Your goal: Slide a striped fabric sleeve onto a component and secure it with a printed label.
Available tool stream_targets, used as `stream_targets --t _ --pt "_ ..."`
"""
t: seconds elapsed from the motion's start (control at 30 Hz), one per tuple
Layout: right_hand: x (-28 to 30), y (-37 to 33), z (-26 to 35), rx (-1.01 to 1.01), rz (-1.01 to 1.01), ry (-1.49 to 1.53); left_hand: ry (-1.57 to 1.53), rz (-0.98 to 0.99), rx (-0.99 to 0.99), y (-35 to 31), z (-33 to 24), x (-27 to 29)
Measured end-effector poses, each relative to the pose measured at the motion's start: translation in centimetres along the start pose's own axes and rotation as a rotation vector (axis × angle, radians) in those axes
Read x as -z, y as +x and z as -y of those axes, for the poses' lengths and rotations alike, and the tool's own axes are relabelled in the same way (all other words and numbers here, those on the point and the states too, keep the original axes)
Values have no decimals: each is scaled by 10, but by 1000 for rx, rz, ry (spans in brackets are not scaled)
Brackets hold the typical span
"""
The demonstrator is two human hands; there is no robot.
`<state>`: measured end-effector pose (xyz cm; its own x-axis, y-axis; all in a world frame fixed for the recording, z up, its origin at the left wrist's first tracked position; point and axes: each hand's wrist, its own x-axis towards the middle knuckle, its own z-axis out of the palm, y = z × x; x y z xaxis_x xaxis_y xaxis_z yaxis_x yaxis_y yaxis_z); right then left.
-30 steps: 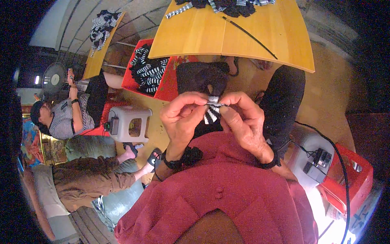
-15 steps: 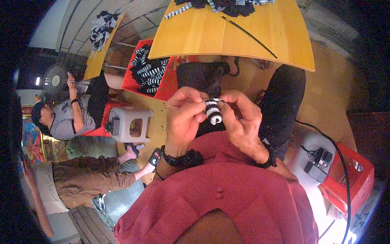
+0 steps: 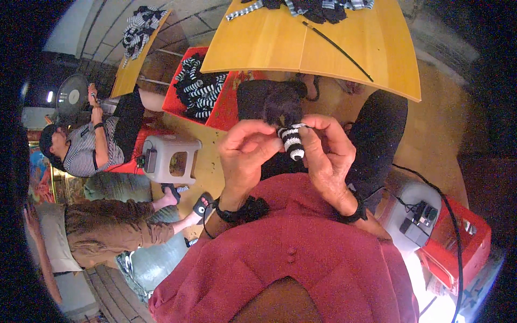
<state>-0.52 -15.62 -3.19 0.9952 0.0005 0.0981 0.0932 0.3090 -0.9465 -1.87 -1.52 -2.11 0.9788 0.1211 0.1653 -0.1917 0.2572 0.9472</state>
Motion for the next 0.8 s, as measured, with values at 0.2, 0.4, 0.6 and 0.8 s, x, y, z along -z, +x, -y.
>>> stream_targets --t 0.2,0.4,0.6,0.8 --pt "-3 0 -7 116 -20 -1 -139 27 167 3 -2 1" --pt "0 -1 -7 64 27 18 -169 112 246 9 -2 7" --pt "1 -6 -8 -37 90 46 -99 -55 119 6 0 0" --pt "-2 -10 -9 -4 14 -9 -395 86 242 13 4 6"
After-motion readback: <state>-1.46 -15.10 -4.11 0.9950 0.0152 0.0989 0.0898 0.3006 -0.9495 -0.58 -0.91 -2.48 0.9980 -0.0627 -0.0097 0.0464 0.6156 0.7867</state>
